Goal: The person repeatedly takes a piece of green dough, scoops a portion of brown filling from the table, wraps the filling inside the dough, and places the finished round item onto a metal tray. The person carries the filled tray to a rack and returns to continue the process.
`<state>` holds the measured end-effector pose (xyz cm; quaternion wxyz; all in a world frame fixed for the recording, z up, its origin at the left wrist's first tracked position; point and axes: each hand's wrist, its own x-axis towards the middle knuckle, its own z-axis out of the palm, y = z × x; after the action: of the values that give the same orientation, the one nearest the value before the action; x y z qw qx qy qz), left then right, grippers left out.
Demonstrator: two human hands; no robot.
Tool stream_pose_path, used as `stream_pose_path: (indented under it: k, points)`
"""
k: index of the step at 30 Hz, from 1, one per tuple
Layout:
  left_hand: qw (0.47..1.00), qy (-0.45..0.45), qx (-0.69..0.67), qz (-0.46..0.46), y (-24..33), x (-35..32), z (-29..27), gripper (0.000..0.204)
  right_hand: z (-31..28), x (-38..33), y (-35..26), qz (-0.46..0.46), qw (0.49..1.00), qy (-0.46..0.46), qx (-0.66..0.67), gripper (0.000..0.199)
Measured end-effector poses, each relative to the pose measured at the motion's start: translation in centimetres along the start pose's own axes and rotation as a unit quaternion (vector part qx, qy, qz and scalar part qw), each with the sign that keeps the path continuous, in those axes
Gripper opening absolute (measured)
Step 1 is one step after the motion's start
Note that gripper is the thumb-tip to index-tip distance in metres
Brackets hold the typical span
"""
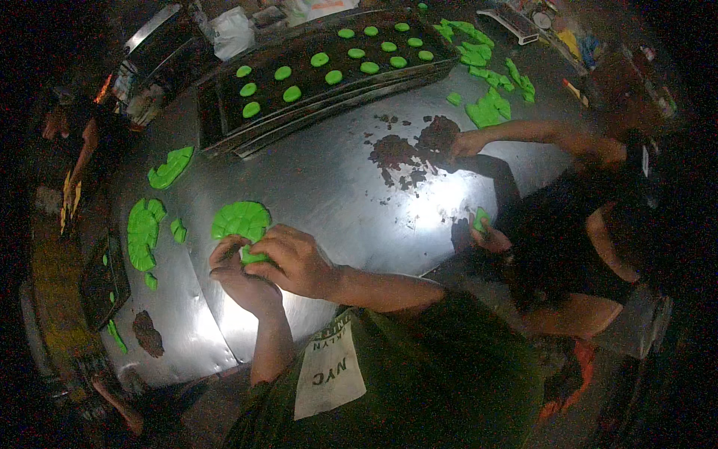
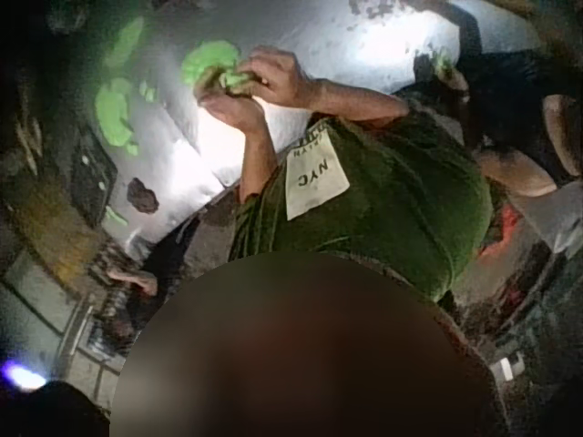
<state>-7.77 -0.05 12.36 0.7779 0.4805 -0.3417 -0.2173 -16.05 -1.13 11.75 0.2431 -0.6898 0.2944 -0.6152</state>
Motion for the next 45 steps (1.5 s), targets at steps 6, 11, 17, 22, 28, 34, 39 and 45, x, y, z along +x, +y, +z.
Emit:
stream_pose_path:
  k: [6, 11, 17, 22, 28, 34, 39, 45]
  points:
    - [0.988, -0.152, 0.017, -0.027, -4.0, 2.6, 1.4, 0.05, -1.1, 1.3, 3.6, 0.036, 0.997, 0.027, 0.058, 0.025]
    - [0.93, -0.208, 0.25, 0.172, -8.5, 3.5, 6.0, 0.039, -2.2, 4.4, 8.8, 0.211, 0.936, 0.188, 0.21, 0.017]
    - [0.861, -0.072, -0.129, -0.487, -14.3, 1.5, 8.1, 0.048, -6.7, 5.1, 14.9, 0.292, 0.936, -0.125, -0.153, 0.015]
    - [0.739, -0.134, -0.147, -0.644, -19.8, 2.3, 4.7, 0.046, -6.6, -0.7, 15.2, 0.252, 0.876, -0.38, -0.159, 0.037]
    - [0.797, -0.12, -0.02, -0.592, -20.4, 1.4, -0.7, 0.038, -16.9, -4.6, 24.8, 0.275, 0.813, -0.168, -0.485, 0.049]
    - [0.808, -0.147, 0.002, -0.571, -18.1, 1.7, -3.7, 0.039, -18.7, -8.2, 30.1, 0.265, 0.726, -0.242, -0.587, 0.026]
    - [0.815, -0.147, -0.039, -0.559, -13.9, 2.0, -3.7, 0.041, -20.0, -8.1, 29.4, 0.246, 0.725, -0.299, -0.57, 0.017]
    - [0.829, -0.15, -0.112, -0.527, -8.5, 1.0, -4.5, 0.046, -18.5, -4.6, 21.9, 0.592, 0.775, 0.027, 0.218, 0.024]
